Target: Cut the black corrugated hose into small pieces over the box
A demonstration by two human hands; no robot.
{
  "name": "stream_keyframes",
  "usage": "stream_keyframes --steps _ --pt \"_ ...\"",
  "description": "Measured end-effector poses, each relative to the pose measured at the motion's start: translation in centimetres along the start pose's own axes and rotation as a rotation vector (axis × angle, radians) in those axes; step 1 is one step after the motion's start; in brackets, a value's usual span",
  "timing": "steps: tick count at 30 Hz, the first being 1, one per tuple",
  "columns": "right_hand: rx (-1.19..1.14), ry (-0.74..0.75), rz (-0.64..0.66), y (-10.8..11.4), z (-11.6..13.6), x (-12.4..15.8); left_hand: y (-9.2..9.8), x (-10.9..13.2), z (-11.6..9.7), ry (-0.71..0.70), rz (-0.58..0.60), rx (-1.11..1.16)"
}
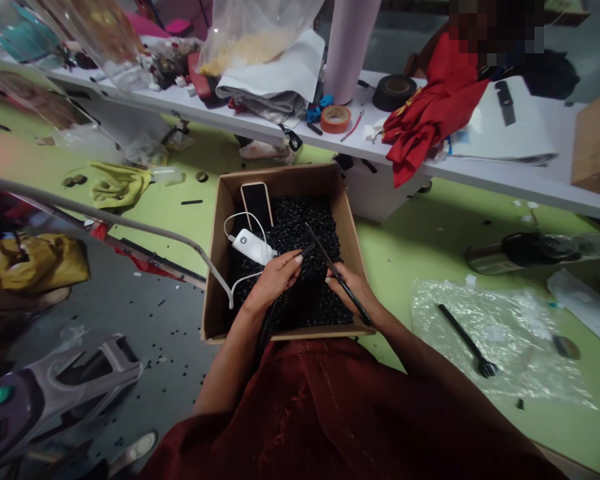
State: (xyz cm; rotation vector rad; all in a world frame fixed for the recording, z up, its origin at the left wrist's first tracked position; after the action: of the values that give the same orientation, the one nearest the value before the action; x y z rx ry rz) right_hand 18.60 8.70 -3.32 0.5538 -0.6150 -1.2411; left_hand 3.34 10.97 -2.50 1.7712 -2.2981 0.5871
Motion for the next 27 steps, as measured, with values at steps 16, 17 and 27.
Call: stream_keyframes --steps 16,17,27 --pt "-0.203 -0.106 0.15 -1.8 -1.3 -0.1 0.9 -0.1 -0.7 -0.015 -0.029 0.344" --pt "-0.195 -0.095 0.158 -1.9 -1.2 -0.2 0.8 -0.1 -0.6 -0.013 -0.018 0.364" --pt "-0.145 0.068 0.231 -1.3 1.4 0.3 -0.1 0.0 -0.1 0.027 0.059 0.227"
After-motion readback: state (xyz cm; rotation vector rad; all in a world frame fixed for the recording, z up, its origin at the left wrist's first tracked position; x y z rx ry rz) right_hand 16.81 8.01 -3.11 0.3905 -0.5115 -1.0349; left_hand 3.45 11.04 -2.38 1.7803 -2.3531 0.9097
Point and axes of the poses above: each hand's wrist, its own x-axis away from the middle knuckle, its own y-axis out of the back of the hand, z = x × y, the point moved 10 cm from there along -x, towards the middle knuckle, and after that the axes turned 7 degrees about x, right-handed, at the moved point
